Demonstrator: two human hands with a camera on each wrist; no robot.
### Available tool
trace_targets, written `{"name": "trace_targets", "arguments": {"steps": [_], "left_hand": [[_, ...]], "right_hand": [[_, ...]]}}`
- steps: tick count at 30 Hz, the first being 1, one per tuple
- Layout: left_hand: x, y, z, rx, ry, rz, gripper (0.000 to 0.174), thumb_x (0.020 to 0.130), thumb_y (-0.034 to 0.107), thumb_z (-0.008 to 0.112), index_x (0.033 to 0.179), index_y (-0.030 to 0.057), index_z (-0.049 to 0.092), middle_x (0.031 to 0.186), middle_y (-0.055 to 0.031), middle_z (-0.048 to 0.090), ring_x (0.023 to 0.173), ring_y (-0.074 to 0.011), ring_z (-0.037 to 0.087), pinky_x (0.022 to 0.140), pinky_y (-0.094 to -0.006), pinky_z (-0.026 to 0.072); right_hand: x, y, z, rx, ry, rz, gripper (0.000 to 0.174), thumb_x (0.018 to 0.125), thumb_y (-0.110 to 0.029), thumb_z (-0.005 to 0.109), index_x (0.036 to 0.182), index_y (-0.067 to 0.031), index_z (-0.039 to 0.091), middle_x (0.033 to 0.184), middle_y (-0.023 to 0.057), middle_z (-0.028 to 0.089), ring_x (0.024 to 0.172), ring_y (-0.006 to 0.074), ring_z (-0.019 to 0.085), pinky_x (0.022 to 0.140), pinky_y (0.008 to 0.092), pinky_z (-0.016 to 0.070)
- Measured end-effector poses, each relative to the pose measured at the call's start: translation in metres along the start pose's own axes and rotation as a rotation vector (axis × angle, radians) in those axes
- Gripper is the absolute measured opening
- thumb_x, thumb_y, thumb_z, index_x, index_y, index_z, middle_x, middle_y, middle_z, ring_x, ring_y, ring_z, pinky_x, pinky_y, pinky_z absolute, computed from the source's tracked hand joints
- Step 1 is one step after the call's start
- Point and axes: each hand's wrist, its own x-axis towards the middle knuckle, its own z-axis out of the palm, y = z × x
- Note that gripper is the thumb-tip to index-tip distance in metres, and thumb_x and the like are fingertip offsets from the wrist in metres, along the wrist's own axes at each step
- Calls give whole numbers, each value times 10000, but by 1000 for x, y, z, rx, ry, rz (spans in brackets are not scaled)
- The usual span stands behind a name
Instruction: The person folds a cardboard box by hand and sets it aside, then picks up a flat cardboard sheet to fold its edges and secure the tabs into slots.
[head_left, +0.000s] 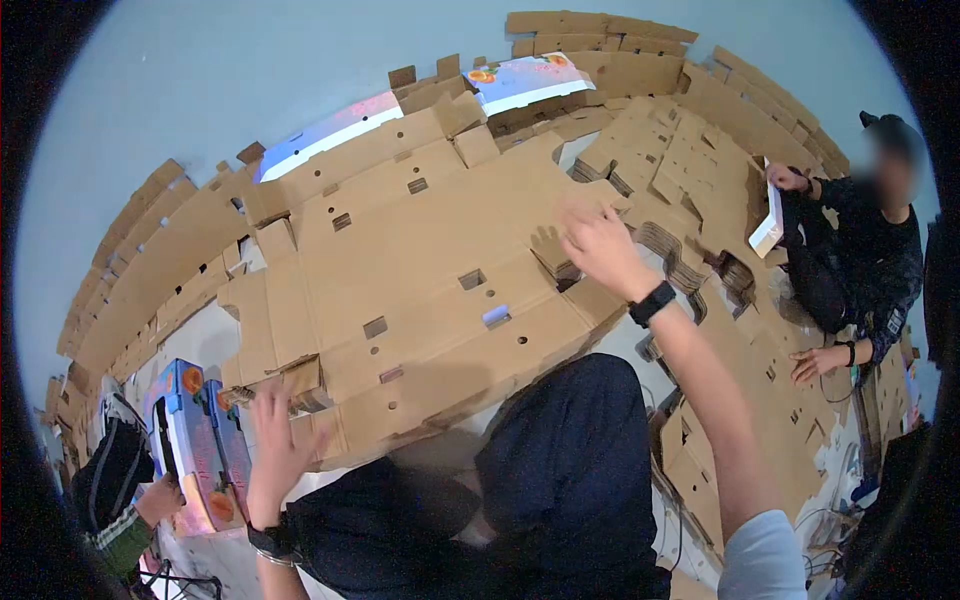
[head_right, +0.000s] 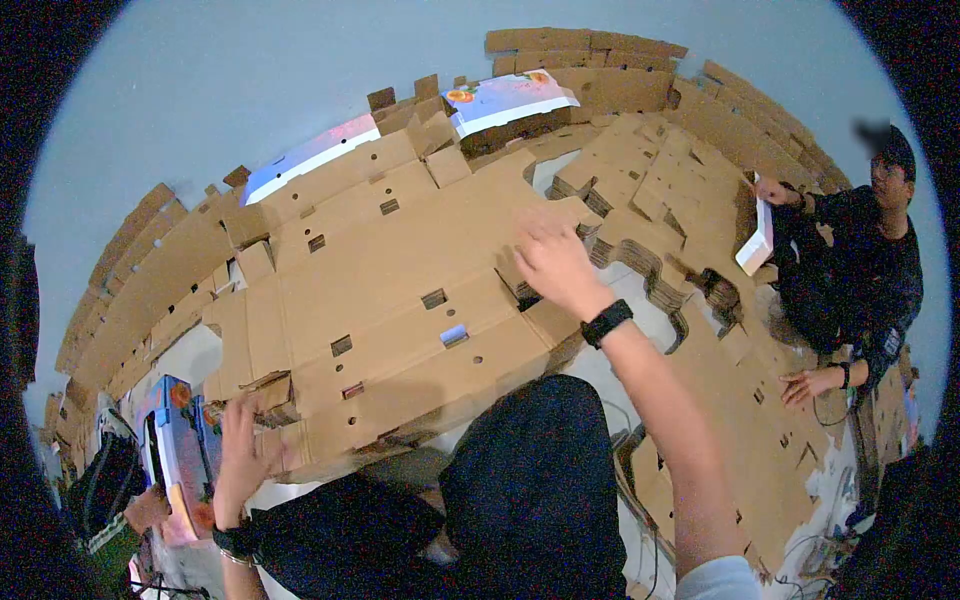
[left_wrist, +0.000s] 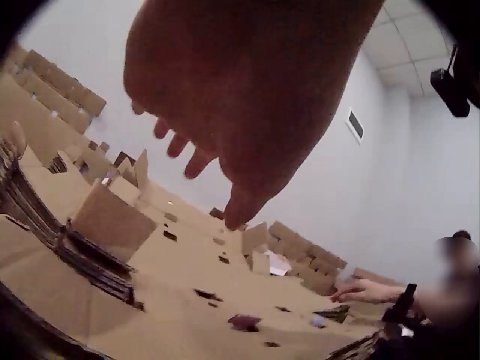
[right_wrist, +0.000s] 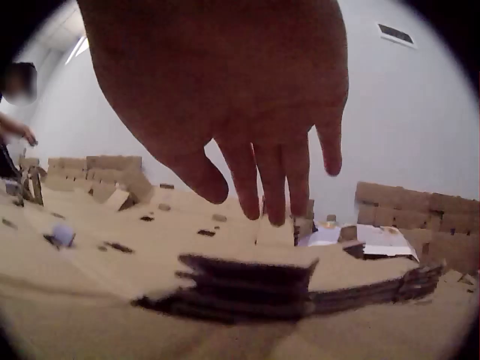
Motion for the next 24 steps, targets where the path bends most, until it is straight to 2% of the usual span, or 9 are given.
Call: {"name": "trace_targets", "arguments": {"steps": [1, 3, 5, 7, 9, 10, 13, 18, 24], "left_hand": [[6, 6, -4, -1, -2, -1, 798, 686, 261, 734, 1328, 24, 324, 1305, -215, 351, 1243, -391, 312, 1053, -498, 224], [18, 21, -4, 228, 239, -25, 694, 771, 215, 651, 1351, 36, 314, 1365, -207, 310, 1281, -370, 280, 1070, -502, 184], [23, 13, 12, 234, 202, -47, 692, 774, 209, 646, 1359, 47, 313, 1386, -194, 300, 1287, -366, 277, 1074, -502, 177], [26, 6, 24, 234, 155, -52, 690, 777, 203, 641, 1367, 58, 313, 1407, -180, 290, 1293, -362, 275, 1078, -502, 170], [22, 2, 24, 21, -70, -123, 667, 794, 179, 619, 1375, 79, 307, 1350, -160, 397, 1250, -351, 356, 1077, -510, 172], [19, -2, 29, -22, -88, -151, 577, 795, 164, 608, 1323, 65, 396, 1202, -147, 524, 1138, -342, 472, 1070, -506, 195], [21, -12, 38, 65, -161, -98, 468, 799, 164, 597, 1239, 41, 496, 1103, -150, 570, 1058, -332, 528, 1060, -496, 230], [32, 20, 40, -8, -365, -357, 438, 813, 186, 582, 1185, -35, 514, 1287, -194, 419, 1099, -362, 501, 897, -438, 410], [27, 17, 57, 90, -335, -252, 527, 792, 227, 602, 1200, -81, 474, 1323, -215, 366, 1170, -396, 437, 911, -443, 406]], "right_hand": [[2, -3, 0, -69, -308, 88, 327, 844, -230, 502, 1101, -32, 550, 1087, 189, 583, 1055, 278, 540, 919, 447, 390], [-4, 6, 17, 0, -362, 153, 304, 844, -231, 500, 1069, -31, 549, 1093, 176, 568, 1040, 276, 531, 884, 432, 410], [-15, 14, 45, 74, -425, 219, 283, 844, -231, 498, 1037, -31, 548, 1099, 164, 554, 1026, 275, 522, 850, 417, 429], [-31, 24, 70, 60, -10, 3, 283, 843, -221, 492, 1054, -37, 535, 1164, 137, 515, 1045, 276, 501, 838, 391, 441], [-41, 16, 73, 45, -72, 38, 328, 855, -206, 479, 1143, -51, 503, 1244, 132, 455, 1151, 286, 436, 878, 406, 427], [-47, 9, 75, 54, -13, 10, 370, 859, -201, 474, 1202, -63, 470, 1270, 139, 433, 1198, 293, 394, 912, 419, 406], [-54, 4, 86, 167, -7, 38, 473, 873, -199, 459, 1329, -102, 383, 1341, 144, 370, 1291, 312, 293, 1007, 452, 326], [-50, 3, 86, 142, -55, 79, 499, 874, -195, 455, 1363, -149, 361, 1422, 82, 312, 1325, 294, 259, 1051, 458, 265], [-50, 6, 86, 238, -33, 109, 470, 880, -161, 431, 1349, -146, 395, 1419, 85, 332, 1316, 293, 286, 1057, 450, 257]]}}
